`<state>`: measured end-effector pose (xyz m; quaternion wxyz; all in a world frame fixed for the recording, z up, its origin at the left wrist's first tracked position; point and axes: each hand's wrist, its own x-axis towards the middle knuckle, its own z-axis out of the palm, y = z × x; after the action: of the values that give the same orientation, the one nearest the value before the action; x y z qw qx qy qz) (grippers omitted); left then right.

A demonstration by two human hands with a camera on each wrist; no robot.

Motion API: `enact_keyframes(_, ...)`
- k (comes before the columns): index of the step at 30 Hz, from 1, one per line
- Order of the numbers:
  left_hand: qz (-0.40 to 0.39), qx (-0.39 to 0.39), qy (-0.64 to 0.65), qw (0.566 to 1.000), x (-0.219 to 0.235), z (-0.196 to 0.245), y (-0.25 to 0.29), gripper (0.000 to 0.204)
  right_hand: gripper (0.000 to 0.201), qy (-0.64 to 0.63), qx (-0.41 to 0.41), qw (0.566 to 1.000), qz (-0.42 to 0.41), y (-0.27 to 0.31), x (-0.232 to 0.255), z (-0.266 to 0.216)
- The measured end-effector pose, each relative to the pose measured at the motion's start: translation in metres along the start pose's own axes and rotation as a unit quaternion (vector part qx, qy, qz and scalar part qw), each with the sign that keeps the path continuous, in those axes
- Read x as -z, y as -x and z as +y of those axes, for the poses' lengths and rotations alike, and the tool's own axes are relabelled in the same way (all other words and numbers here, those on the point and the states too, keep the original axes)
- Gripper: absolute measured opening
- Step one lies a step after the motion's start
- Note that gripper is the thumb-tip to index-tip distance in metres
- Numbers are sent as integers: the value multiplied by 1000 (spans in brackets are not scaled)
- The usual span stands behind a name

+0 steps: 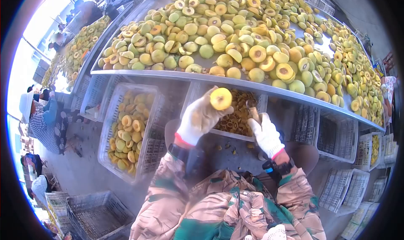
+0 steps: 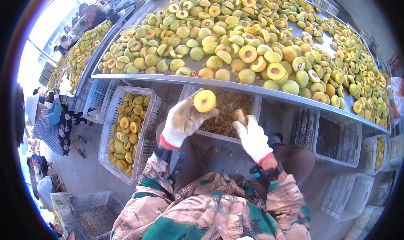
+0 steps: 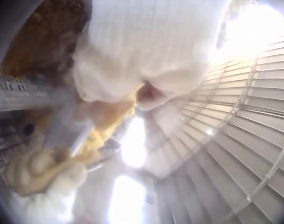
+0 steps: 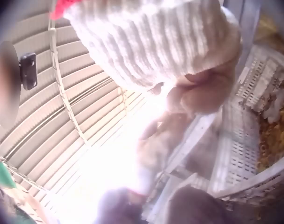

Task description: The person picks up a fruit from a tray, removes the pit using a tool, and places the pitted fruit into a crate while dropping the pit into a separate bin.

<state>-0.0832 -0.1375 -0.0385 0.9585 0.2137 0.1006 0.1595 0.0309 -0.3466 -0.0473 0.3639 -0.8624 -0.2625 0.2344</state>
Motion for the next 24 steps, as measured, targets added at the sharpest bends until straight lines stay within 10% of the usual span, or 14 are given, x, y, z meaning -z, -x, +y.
enact_keyframes(2,-87,22,9,996,2,-12,4,48,46,-87,48,995,-26,16,3,-22)
enact_keyframes(10,84,-35,-77,993,-17,-42,2,59,44,-27,13,994,-101,35,1,-47)
enact_keyframes(24,140,53,9,989,-28,-54,-7,64,38,110,64,991,-35,45,-3,-52)
